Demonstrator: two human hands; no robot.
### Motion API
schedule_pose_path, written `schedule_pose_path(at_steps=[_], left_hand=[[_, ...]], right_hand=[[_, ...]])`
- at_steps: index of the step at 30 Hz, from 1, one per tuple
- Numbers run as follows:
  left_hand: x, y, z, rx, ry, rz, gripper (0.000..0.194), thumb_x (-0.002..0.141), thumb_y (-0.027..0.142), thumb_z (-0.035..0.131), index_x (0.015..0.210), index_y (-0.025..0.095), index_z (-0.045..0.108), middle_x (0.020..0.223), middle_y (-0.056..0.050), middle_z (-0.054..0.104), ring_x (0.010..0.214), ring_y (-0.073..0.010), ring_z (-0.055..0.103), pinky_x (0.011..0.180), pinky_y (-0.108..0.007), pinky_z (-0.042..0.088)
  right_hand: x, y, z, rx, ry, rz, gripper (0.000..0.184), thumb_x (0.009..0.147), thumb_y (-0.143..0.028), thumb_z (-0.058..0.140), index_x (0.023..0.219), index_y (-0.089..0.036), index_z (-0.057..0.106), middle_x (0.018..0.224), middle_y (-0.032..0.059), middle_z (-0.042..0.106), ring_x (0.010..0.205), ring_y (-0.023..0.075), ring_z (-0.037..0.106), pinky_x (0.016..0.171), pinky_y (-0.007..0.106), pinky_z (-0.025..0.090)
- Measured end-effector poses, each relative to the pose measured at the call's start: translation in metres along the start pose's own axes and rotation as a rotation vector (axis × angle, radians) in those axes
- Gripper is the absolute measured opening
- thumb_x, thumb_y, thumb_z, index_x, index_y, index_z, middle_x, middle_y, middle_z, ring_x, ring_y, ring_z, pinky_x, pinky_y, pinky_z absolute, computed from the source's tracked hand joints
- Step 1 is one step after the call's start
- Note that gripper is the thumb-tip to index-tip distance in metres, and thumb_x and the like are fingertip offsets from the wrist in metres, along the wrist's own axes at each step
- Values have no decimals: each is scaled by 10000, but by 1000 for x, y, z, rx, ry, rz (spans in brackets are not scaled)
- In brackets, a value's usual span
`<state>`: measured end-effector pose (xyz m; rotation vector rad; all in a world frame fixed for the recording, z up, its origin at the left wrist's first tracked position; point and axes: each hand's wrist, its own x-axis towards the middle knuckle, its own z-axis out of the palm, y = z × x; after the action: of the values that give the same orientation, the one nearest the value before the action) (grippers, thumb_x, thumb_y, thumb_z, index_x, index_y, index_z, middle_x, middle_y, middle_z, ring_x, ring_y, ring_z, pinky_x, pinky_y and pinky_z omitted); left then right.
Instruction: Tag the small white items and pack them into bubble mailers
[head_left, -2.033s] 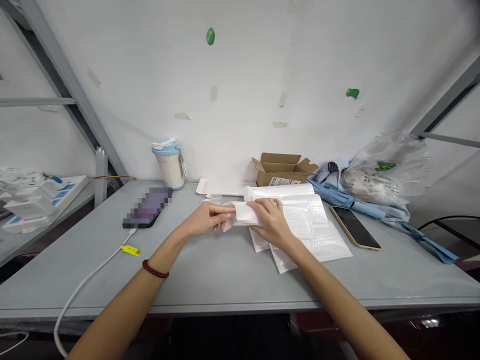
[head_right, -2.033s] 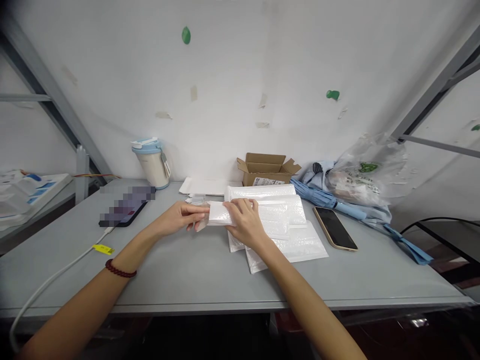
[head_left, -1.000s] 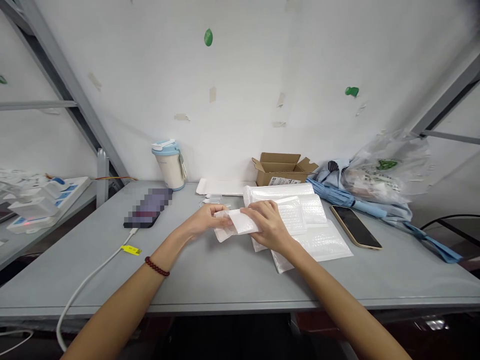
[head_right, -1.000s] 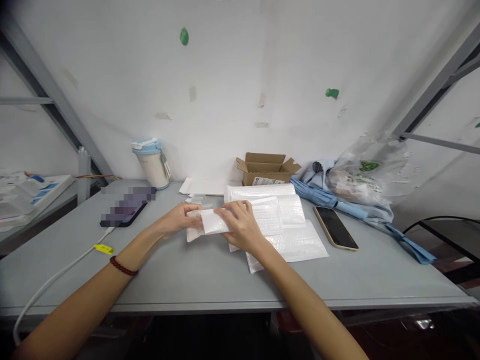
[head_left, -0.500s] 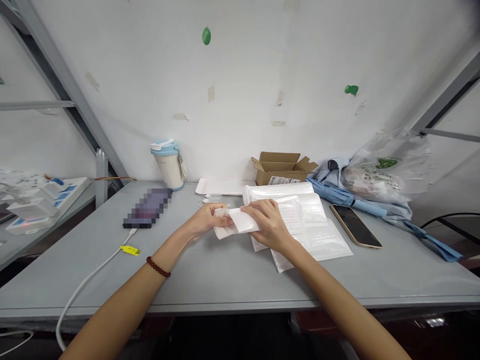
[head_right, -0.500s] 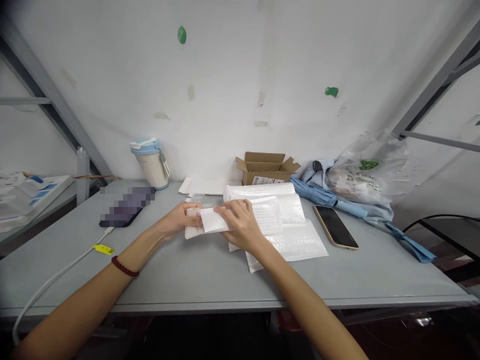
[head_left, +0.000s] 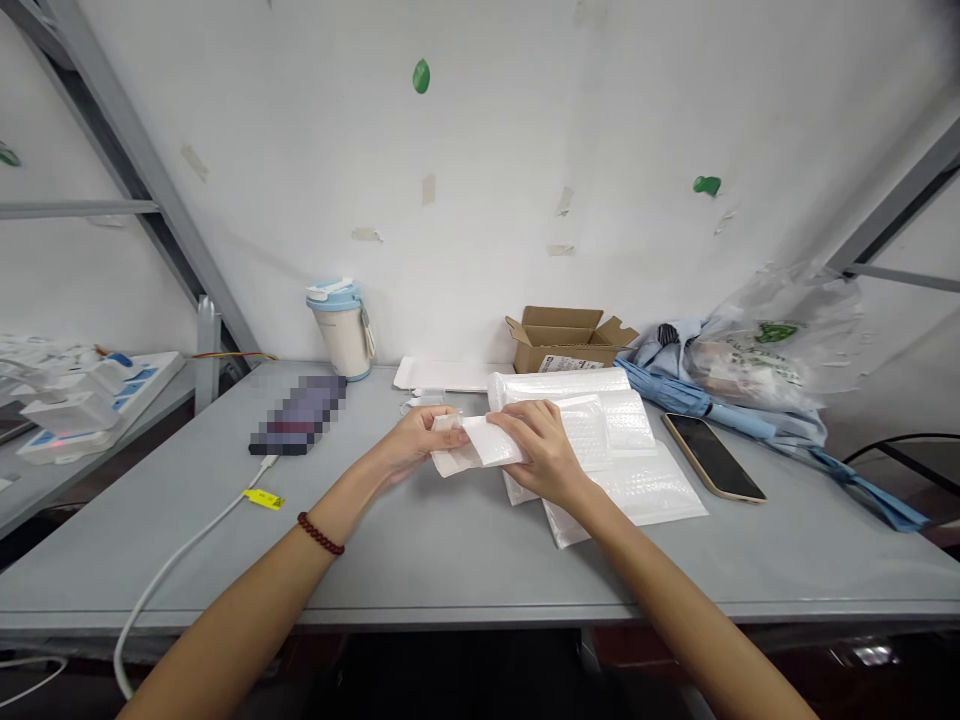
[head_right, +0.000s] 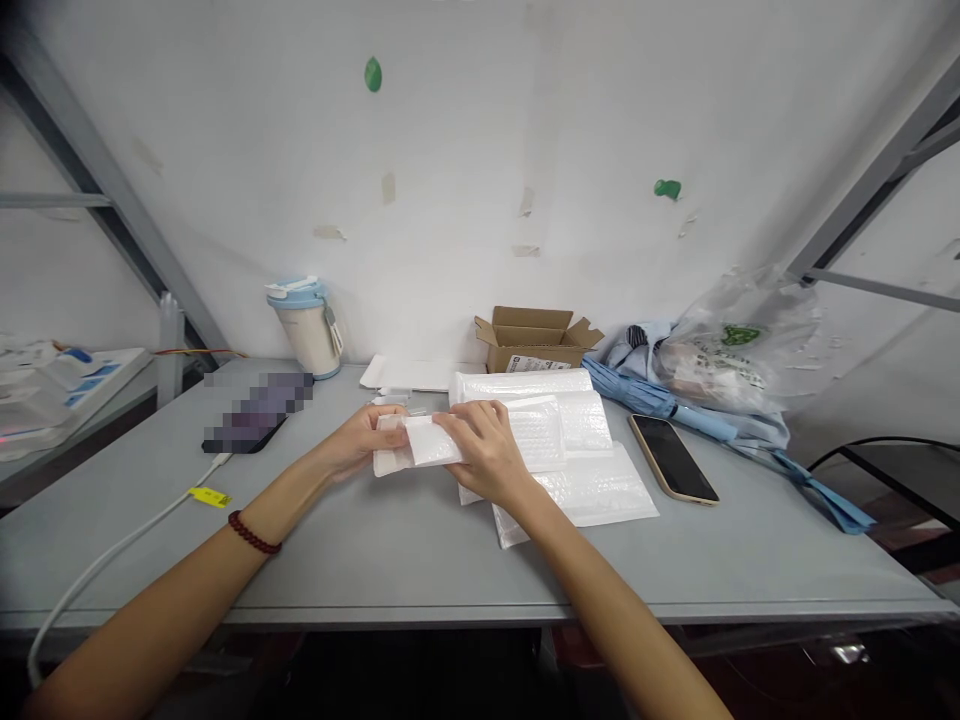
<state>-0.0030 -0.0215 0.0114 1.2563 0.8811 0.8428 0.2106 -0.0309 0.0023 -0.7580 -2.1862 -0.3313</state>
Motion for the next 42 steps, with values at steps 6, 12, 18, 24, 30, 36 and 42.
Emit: schedule_pose_path(at_steps=[6,12,18,24,30,36,42], left_hand=[[2,-4,9,61,98,19,333,549,302,783,644,169,493,562,66,494,518,-93,451,503,-217,322],[5,-9,18,16,256,62,247,592,274,736,630,165,517,579,56,510,559,-109,478,532,-229,348],[6,-11,20,-249,212,-32,228,649,270,705,836,155,645,741,-16,640,679,-162,583,637,-275,448],[8,-7,12,-440,251,63,170,674,264,715,727,130,625,692,-17,608,643,-122,566,611,-240,469],[2,-2,12,-260,217,255,194,758,305,637,663,149,570,649,-7,570,605,-124,555,516,-230,446],[-4,-11,27,451,312,631,182,771,188,570,938,176,638,907,-64,594,811,-166,566,593,-250,485],[1,-22,31,891,336,943,270,834,137,517,1081,196,607,1080,-103,586,948,-187,561,694,-288,488]], right_hand=[[-2,-1,4,-39,-16,-46,327,806,-179,531,1133,-187,544,1027,115,612,969,229,550,834,381,364],[-3,-7,5,-279,20,-143,343,826,-151,502,1167,-170,532,1224,175,549,1161,274,473,948,457,315],[-5,-16,12,-466,21,-168,402,847,-70,410,1229,-161,496,1210,147,590,1177,237,487,1000,462,244],[-5,-14,14,-467,71,-132,439,770,-11,414,1158,-169,543,1093,117,638,1085,222,542,992,472,232],[-1,-12,7,-461,94,-100,442,740,-1,407,1126,-158,555,970,81,666,969,198,581,983,464,216],[-2,-12,6,-437,108,-133,320,769,-75,423,1030,-155,590,939,79,680,934,199,588,971,472,227],[-2,-9,4,-453,234,-195,218,785,-67,444,862,-206,594,891,22,689,916,177,598,966,472,259]])
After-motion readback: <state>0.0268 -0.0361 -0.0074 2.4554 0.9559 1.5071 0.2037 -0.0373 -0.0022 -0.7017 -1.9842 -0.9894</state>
